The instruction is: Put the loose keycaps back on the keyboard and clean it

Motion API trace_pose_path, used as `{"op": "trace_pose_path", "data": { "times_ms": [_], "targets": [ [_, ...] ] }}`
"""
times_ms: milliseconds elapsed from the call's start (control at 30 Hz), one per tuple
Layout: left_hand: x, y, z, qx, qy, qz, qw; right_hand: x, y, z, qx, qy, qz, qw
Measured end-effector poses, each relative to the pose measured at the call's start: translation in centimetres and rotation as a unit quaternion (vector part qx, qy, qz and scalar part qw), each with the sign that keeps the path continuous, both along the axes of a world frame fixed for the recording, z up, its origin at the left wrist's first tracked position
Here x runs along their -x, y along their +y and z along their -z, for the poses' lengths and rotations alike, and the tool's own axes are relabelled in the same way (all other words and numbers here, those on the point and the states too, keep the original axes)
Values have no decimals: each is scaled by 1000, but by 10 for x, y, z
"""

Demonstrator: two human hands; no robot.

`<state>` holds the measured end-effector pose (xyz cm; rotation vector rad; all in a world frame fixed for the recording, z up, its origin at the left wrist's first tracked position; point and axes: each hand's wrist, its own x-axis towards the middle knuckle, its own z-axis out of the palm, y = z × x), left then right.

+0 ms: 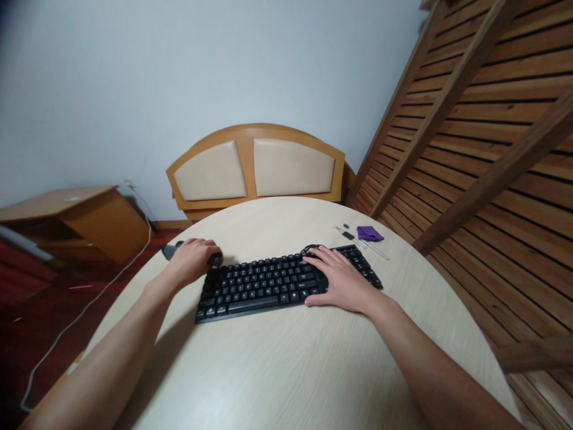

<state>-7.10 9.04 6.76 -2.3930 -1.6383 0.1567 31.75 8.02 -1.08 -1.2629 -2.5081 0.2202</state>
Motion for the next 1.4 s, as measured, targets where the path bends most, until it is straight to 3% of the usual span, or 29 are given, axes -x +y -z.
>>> {"op": "trace_pose_path", "data": {
  "times_ms": [133,333,433,600,700,800,867,1067,1400],
  "targets": [
    [5,-1,-10,-27,-23,-24,999,1,-1,0,-3,1,3,1000],
    [4,-2,-4,34,-20,-12,999,4,-3,-1,-4,2,14,1000],
    [0,-3,-3,-1,-29,-55,998,6,-3,1,-11,4,18,1000],
    [-2,-11,-20,-47,-89,-157,982,10,-4,4,-28,-6,44,999],
    [-3,-14,-23,-32,-143,-157,977,13,-4,6,-35,-7,53,998],
    [-4,-9,-12,17,-175,-132,976,13,-4,8,-40,-1,49,998],
    [-4,-4,0,35,-158,-156,974,13,-4,8,-43,1,46,998],
    [-5,0,25,-3,-139,-191,972,14,-5,8,-42,4,52,998],
    [-21,-24,53,-24,-156,-199,967,25,-7,10,-60,-8,100,993]
  ]
}}
